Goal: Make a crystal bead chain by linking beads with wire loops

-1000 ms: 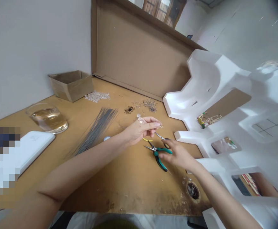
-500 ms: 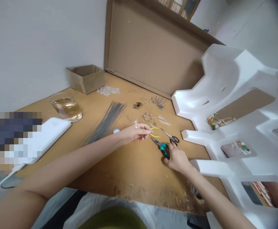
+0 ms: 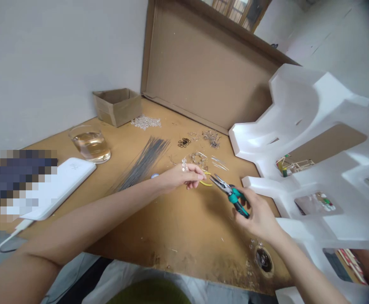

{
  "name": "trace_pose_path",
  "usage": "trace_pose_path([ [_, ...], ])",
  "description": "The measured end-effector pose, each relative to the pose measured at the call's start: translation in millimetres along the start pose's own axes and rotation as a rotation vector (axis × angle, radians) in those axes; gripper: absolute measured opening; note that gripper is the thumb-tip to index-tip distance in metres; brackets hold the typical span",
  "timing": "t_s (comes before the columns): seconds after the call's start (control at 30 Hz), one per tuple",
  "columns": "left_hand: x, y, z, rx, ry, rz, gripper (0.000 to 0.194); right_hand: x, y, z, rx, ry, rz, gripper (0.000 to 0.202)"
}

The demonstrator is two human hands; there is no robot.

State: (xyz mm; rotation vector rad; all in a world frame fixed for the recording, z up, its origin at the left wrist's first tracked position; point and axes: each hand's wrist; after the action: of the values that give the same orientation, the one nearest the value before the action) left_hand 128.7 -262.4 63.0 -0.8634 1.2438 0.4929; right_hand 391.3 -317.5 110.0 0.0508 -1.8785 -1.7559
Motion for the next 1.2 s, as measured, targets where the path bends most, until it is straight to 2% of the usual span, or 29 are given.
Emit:
trace_pose_path([
  [0.1,-19.3,-5.4,2.0,0.02,-0.064,0.064,0.02,5.4,18.7,-3.5,-0.072,-0.025,-0.062,0.042],
  [0.23,-32.4,-16.4,8.1,0.02,-0.162,0.077,0.019,13.9,25.6,-5.3,0.038,-0.09,0.161,0.028],
  [0.33,-30.8,-22.8,10.6,0.038,-0.187,0.062,0.018,17.7,22.1,-5.5,0.079,-0.091,0.29,0.029],
  [0.43,-26.9,-25.0,10.6,0.058,-0.185,0.076,0.02,18.3,18.8,-5.8,0.097,-0.099,0.315,0.032],
  [0.83,-25.8,-20.9,10.0,0.038,-0.152,0.1,0.023,20.0,17.3,0.0,0.099,-0.117,0.241,0.032],
  [1.2,-20.8,-20.1,14.2,0.037,-0.15,0.116,0.021,18.0,20.4,-2.4,0.102,-0.123,0.17,0.041],
])
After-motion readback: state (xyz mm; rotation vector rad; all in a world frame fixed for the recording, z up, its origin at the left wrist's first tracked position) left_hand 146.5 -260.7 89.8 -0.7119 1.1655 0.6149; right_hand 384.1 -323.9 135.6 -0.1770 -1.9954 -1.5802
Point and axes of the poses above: each hand's wrist, its own z-axis towards the middle knuckle, its own y-axis out of the back of the hand, x = y × z, and after that the axes turned 7 degrees about x, right-handed
